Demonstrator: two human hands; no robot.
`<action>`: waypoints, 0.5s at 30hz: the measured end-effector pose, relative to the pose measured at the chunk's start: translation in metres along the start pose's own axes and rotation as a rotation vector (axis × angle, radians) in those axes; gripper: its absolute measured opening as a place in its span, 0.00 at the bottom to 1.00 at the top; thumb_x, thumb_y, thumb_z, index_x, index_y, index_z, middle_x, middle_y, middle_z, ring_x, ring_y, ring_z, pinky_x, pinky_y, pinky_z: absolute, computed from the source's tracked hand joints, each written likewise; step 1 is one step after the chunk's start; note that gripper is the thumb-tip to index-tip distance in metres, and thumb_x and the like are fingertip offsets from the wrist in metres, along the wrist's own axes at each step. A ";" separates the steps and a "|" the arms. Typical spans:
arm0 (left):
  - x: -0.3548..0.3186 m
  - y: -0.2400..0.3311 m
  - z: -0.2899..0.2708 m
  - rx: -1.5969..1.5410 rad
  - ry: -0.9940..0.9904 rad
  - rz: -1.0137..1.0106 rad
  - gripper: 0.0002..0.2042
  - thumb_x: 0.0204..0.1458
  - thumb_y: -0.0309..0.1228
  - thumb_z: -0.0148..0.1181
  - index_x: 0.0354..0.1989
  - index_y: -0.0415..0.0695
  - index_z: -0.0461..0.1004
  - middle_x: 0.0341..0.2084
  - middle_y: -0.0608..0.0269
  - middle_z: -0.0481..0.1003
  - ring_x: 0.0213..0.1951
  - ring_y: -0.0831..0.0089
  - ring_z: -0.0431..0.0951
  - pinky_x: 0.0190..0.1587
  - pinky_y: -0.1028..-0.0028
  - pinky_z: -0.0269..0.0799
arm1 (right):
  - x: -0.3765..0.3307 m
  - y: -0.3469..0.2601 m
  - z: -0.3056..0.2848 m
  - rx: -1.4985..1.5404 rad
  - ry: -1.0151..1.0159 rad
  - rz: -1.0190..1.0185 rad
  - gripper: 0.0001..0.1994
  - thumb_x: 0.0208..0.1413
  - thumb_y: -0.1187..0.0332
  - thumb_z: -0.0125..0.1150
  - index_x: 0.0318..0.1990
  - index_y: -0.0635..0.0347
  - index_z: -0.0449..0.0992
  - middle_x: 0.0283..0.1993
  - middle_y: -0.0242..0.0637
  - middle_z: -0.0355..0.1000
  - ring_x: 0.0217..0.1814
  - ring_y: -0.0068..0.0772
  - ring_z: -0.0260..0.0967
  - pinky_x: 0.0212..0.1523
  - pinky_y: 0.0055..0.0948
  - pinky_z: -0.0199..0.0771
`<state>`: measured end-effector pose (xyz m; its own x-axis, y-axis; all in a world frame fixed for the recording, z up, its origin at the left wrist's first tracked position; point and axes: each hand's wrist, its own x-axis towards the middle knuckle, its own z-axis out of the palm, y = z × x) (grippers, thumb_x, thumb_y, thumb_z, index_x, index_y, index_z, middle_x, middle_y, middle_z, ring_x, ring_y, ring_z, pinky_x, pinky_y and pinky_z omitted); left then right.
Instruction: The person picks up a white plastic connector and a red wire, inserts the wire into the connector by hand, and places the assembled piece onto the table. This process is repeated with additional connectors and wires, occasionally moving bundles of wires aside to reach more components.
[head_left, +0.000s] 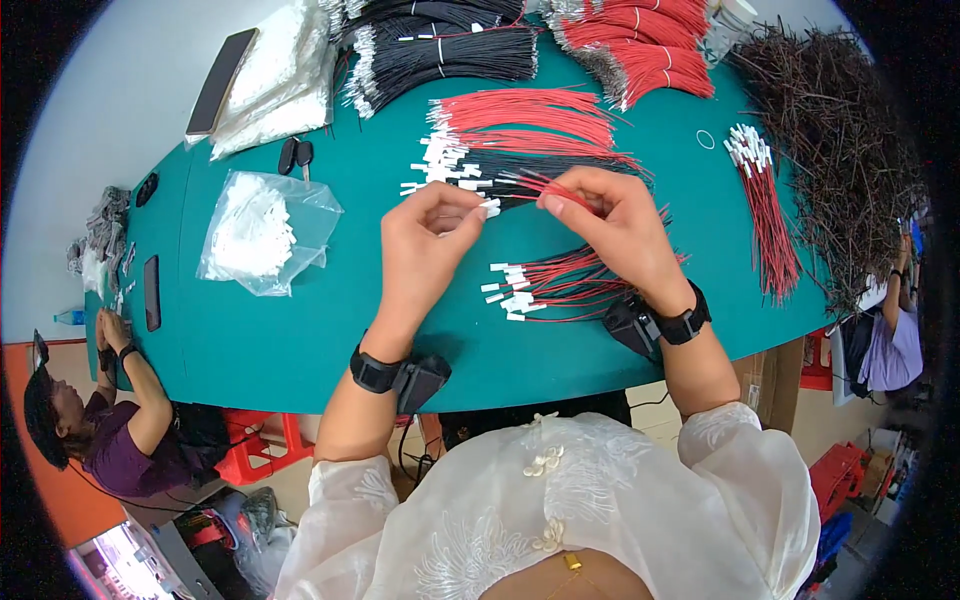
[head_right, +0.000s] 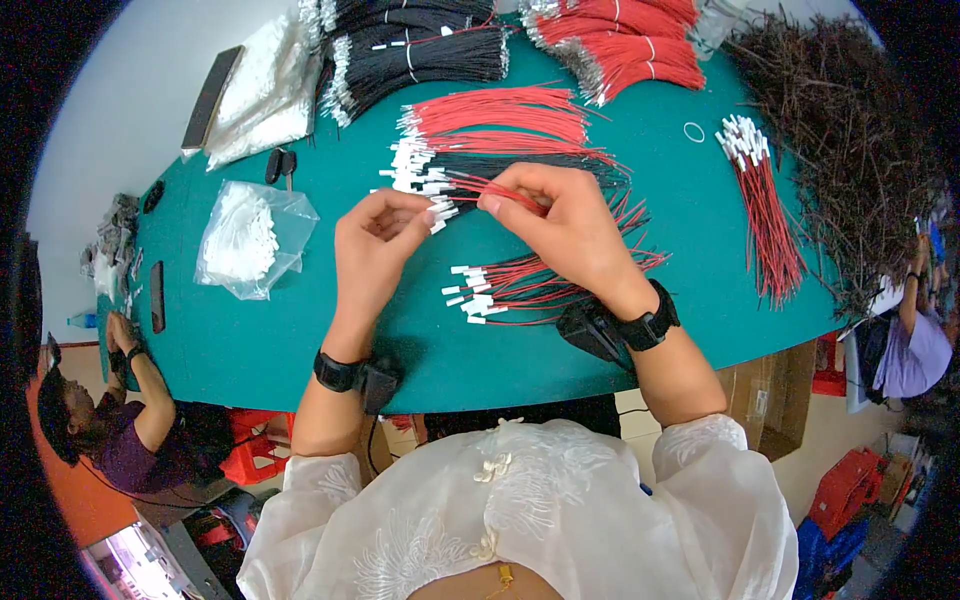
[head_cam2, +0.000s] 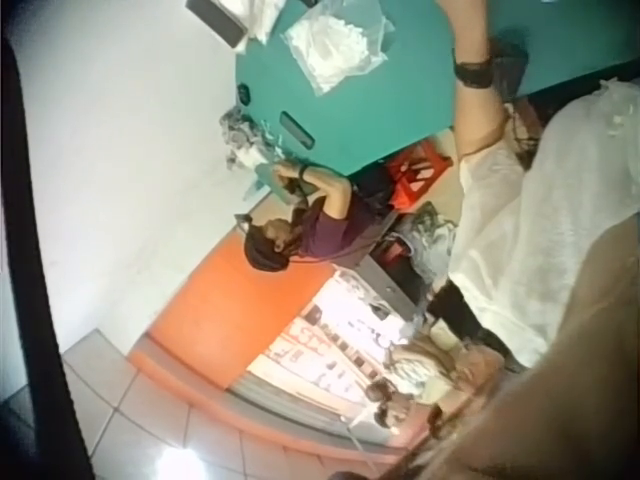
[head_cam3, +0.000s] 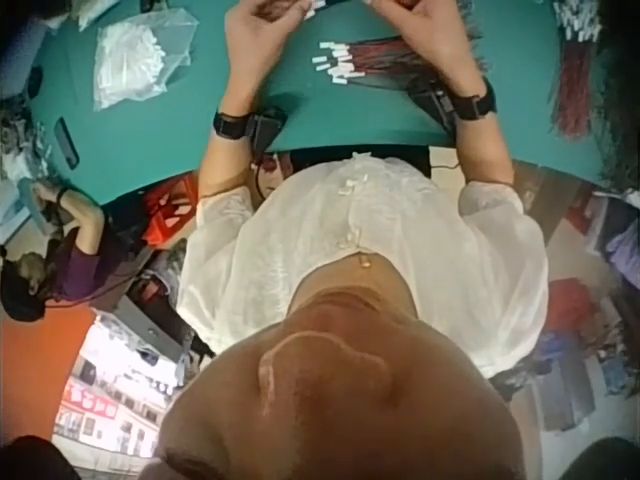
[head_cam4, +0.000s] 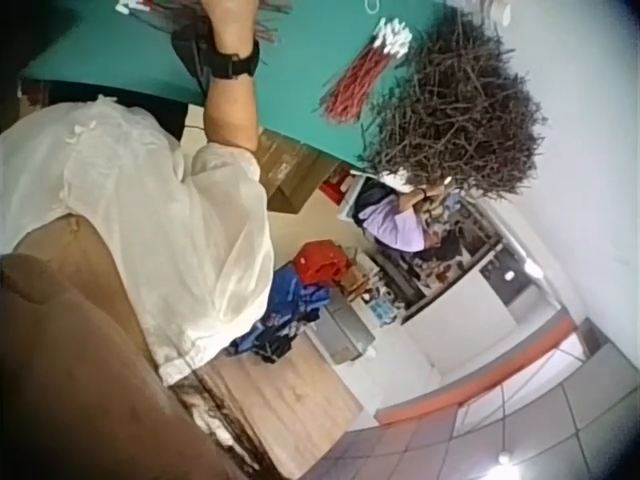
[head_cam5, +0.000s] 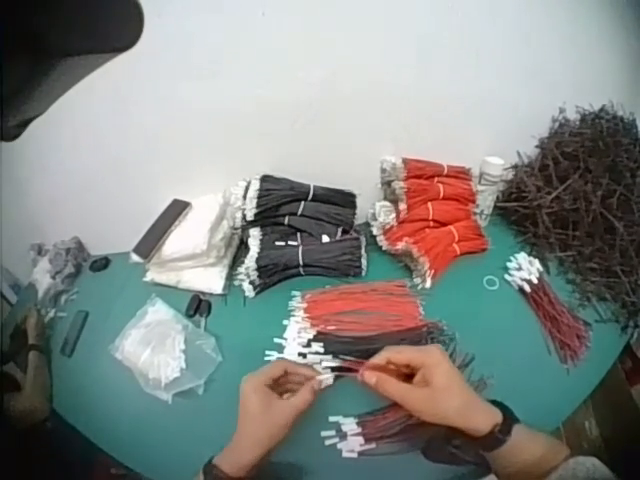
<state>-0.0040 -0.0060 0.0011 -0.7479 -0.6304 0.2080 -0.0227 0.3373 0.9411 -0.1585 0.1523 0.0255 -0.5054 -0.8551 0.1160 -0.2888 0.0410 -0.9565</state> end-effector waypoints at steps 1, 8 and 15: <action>0.000 0.000 -0.003 -0.159 -0.011 -0.090 0.03 0.52 0.20 0.63 0.34 0.37 0.77 0.30 0.60 0.80 0.33 0.75 0.80 0.38 0.77 0.75 | 0.000 -0.003 -0.001 -0.043 -0.008 0.054 0.06 0.59 0.74 0.62 0.39 0.69 0.79 0.33 0.29 0.77 0.35 0.13 0.69 0.37 0.16 0.68; 0.004 -0.005 -0.007 -0.545 -0.070 -0.243 0.07 0.55 0.21 0.61 0.41 0.35 0.77 0.32 0.59 0.81 0.35 0.75 0.81 0.40 0.78 0.76 | -0.002 -0.005 0.004 0.010 0.071 0.023 0.07 0.55 0.74 0.67 0.39 0.69 0.80 0.34 0.30 0.78 0.33 0.11 0.66 0.34 0.15 0.65; 0.000 -0.002 -0.002 -0.639 -0.126 -0.289 0.08 0.57 0.22 0.61 0.43 0.35 0.78 0.33 0.58 0.81 0.36 0.74 0.81 0.40 0.78 0.76 | -0.005 -0.010 0.004 -0.037 0.105 -0.007 0.06 0.52 0.74 0.70 0.36 0.68 0.82 0.32 0.29 0.78 0.30 0.09 0.64 0.30 0.14 0.62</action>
<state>-0.0022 -0.0081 -0.0002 -0.8427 -0.5339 -0.0693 0.1332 -0.3315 0.9340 -0.1501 0.1541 0.0336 -0.5847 -0.7969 0.1519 -0.3217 0.0559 -0.9452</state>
